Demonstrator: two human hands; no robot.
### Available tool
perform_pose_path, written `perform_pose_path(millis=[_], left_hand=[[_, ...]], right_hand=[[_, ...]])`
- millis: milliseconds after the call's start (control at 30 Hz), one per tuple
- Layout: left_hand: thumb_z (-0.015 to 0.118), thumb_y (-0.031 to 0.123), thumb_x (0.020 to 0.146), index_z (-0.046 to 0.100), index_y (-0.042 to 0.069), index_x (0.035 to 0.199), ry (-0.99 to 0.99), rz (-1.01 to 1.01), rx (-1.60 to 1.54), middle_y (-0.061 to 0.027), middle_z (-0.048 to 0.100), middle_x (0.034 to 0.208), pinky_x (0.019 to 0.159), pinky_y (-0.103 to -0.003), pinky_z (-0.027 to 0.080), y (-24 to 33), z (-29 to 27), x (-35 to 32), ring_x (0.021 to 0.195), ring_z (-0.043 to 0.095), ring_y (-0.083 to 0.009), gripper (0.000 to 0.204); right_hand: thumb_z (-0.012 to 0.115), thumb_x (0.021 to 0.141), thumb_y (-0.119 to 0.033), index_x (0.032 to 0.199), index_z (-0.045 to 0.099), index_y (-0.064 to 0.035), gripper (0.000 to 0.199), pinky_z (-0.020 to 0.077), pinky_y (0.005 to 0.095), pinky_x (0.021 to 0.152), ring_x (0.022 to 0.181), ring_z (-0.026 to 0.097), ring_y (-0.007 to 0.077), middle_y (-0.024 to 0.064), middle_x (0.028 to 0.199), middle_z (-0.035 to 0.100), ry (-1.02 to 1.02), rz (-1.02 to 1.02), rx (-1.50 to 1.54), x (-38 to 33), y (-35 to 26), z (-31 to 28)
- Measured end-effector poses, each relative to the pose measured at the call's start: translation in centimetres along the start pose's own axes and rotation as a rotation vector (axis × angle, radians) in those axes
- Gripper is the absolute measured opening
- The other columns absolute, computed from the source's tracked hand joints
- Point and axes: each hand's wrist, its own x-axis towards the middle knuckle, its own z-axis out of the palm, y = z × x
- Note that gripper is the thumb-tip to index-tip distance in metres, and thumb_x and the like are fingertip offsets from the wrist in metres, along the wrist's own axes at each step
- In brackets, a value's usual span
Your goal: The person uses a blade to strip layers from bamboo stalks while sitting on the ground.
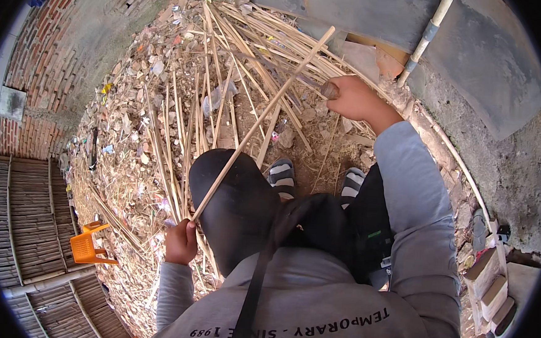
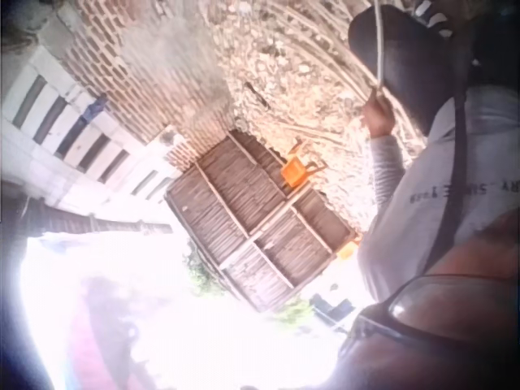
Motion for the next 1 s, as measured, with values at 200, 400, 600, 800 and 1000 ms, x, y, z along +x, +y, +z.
perform_pose_path(millis=[200, 400, 600, 800, 1000], left_hand=[[0.044, 0.029, 0.106, 0.055, 0.003, 0.075, 0.008, 0.065, 0.075, -0.0218, 0.053, 0.058, 0.051, -0.052, 0.039, 0.6, -0.4, 1.2, 0.055, 0.055, -0.0452, 0.042], [0.041, 0.036, 0.107, 0.052, 0.000, 0.075, -0.094, -0.064, -0.117, -0.0188, 0.050, 0.057, 0.052, -0.047, 0.037, -0.2, -1.3, -0.6, 0.052, 0.053, -0.0376, 0.049], [0.041, 0.035, 0.107, 0.050, 0.001, 0.077, -0.075, -0.082, -0.203, -0.0167, 0.050, 0.057, 0.051, -0.044, 0.037, -0.4, 0.5, -2.0, 0.051, 0.053, -0.0351, 0.047], [0.041, 0.036, 0.106, 0.052, 0.003, 0.082, -0.020, 0.018, -0.028, -0.0211, 0.054, 0.060, 0.052, -0.051, 0.040, -1.5, 1.2, -2.6, 0.057, 0.057, -0.0445, 0.042], [0.044, 0.038, 0.105, 0.055, 0.005, 0.088, 0.011, 0.024, 0.078, -0.0239, 0.059, 0.066, 0.055, -0.056, 0.043, -2.3, 2.0, -2.9, 0.063, 0.059, -0.0487, 0.039]], right_hand=[[0.073, 0.074, -0.023, 0.097, 0.068, 0.0016, 0.034, 0.0526, 0.0473, 0.080, 0.087, 0.068, 0.0393, 0.0230, 0.089, 0.070, -0.099, 0.077, 0.000, 0.7, 4.2, -0.5], [0.071, 0.074, -0.025, 0.109, 0.069, 0.0025, 0.045, 0.0532, 0.0439, 0.087, 0.098, 0.068, 0.0401, 0.0254, 0.103, 0.070, -0.023, 0.047, -0.048, 0.6, 1.4, -0.5], [0.079, 0.082, -0.029, 0.114, 0.070, 0.0000, 0.045, 0.0519, 0.0369, 0.082, 0.085, 0.067, 0.0237, 0.0121, 0.092, 0.072, -0.080, 0.042, 0.184, -0.6, 0.1, -1.1], [0.081, 0.085, -0.020, 0.116, 0.071, -0.0067, 0.036, 0.0481, 0.0252, 0.065, 0.078, 0.059, 0.0066, -0.0020, 0.092, 0.069, -0.261, 0.068, 0.674, -1.4, -3.1, 0.1], [0.081, 0.085, -0.018, 0.113, 0.070, -0.0069, 0.032, 0.0475, 0.0245, 0.060, 0.075, 0.057, 0.0061, 0.0018, 0.124, 0.068, -0.332, -0.098, 0.796, -1.7, -4.2, 1.3]])
